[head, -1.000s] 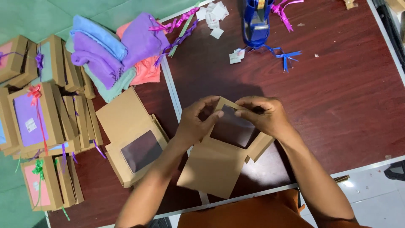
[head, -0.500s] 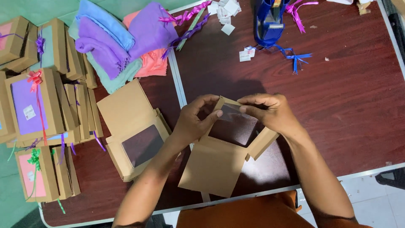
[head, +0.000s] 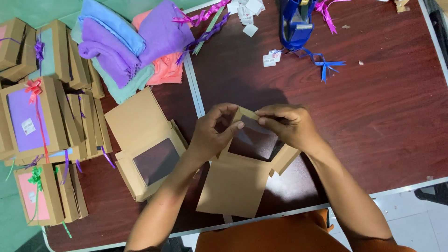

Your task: The person assembles small cardboard boxes with clear plastic windows on a table. They fold the cardboard flaps, insert the plastic sheets, and secure the boxes using adhesive tape. The person handles stacks of flat cardboard and finished boxes throughout the process.

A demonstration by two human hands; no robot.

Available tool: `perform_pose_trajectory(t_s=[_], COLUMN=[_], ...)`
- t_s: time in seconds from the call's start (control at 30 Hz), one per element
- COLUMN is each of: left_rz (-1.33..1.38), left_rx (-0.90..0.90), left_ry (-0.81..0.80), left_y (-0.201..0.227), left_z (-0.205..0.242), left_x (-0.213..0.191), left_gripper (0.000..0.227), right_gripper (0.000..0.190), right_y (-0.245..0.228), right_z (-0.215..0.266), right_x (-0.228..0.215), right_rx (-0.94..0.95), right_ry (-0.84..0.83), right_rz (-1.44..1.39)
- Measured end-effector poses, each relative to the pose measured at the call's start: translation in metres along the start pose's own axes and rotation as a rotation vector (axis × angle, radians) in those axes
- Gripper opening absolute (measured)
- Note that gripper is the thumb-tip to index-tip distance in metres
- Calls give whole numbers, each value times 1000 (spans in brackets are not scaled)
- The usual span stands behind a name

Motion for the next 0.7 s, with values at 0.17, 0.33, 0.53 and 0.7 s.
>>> perform_pose_trajectory(t_s=[0.17, 0.33, 0.53, 0.7], left_rz=[3, 41, 90, 93], left_rx=[51, 76, -56, -50], left_ry=[20, 29, 164, 227], left_y=[6, -4, 5, 8], left_z=[-6, -1, 11, 18], left_x=[-4, -15, -47, -46], left_gripper=[34, 20, 16, 20], right_gripper=[17, 16, 25, 22], right_y=[-13, -34, 4, 37], right_z=[-6, 0, 45, 58], right_x=[10, -6, -28, -7], right_rx=[-61, -116, 349, 390], right_ry=[-29, -6, 403, 329], right_rz=[11, 90, -528, -557])
Point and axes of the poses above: each hand's wrist, its own z-axis away from the middle knuckle, its own x-axis out of the palm, y = z × x, the point moved 2 cm from there along -z, towards the middle knuckle, and after that the axes turned 9 degrees about x, right-handed, at the moved point
